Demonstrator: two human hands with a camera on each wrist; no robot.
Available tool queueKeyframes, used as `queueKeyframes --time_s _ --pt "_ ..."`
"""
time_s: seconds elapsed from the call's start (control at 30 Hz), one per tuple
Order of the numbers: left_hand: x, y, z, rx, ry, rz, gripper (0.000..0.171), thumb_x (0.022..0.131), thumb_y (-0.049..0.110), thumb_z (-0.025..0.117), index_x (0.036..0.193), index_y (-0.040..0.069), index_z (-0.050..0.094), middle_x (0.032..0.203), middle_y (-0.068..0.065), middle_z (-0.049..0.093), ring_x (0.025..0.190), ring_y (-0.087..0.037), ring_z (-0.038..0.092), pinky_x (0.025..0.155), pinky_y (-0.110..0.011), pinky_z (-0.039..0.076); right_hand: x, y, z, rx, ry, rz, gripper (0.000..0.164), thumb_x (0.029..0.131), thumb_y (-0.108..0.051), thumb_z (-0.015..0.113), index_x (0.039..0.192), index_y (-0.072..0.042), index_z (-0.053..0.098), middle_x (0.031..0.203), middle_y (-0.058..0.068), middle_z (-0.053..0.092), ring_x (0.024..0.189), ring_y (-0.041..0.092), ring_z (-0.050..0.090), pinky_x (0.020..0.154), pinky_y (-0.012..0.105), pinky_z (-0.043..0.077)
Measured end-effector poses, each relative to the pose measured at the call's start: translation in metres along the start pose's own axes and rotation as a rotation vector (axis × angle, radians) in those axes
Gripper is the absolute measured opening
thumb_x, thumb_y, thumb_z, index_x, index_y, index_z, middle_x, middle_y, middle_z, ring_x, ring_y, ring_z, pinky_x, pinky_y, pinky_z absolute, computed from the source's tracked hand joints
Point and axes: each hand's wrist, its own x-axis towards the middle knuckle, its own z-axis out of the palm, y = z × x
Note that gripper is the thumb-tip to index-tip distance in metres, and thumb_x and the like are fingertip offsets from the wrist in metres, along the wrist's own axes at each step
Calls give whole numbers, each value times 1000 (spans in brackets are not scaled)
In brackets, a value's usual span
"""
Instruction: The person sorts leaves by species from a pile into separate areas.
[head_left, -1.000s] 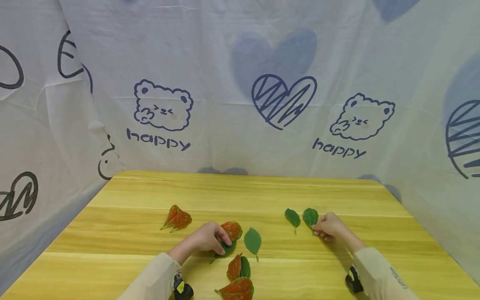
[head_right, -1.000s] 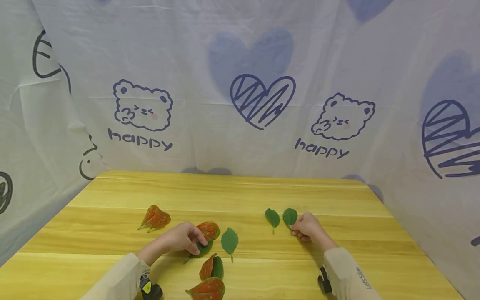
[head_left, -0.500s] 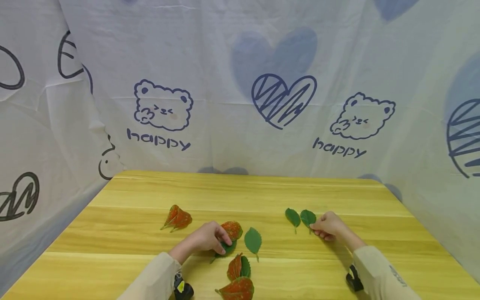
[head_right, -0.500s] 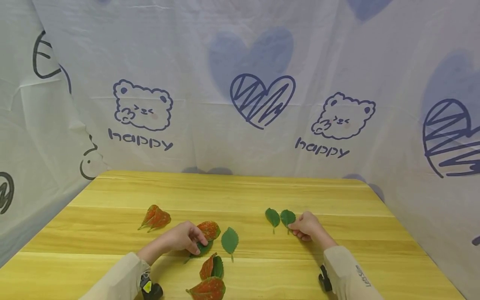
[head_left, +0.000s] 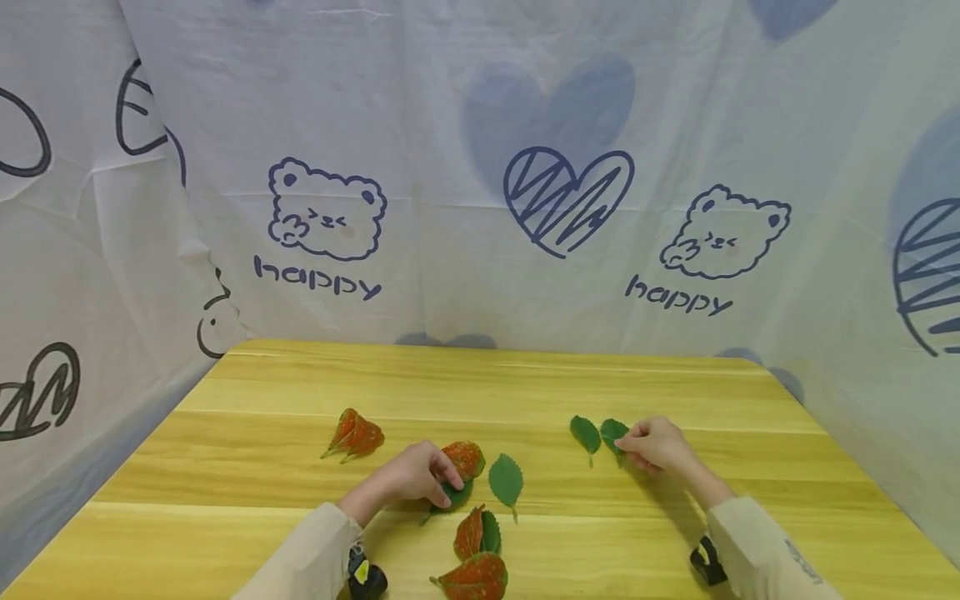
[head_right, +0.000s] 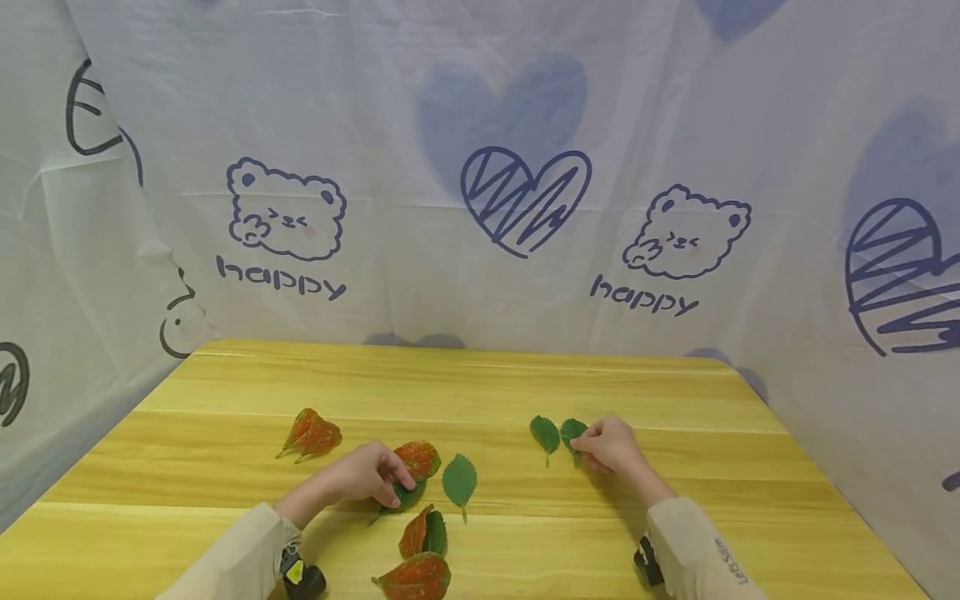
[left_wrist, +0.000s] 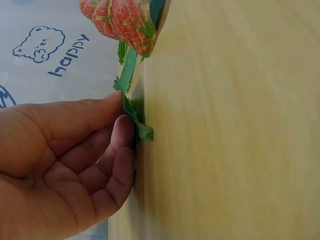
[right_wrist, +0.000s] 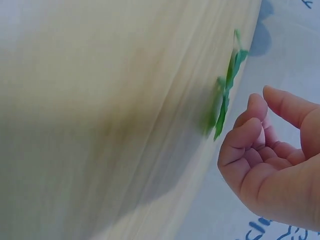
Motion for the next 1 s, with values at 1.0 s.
queueKeyframes --time_s 1.0 --pt "-1 3 1 5 11 -9 20 66 -11 71 81 1 68 82 -3 64 80 -16 56 73 -35 47 -16 -37 50 23 -150 -273 16 80 -4 63 92 7 59 59 1 51 49 12 47 46 25 43"
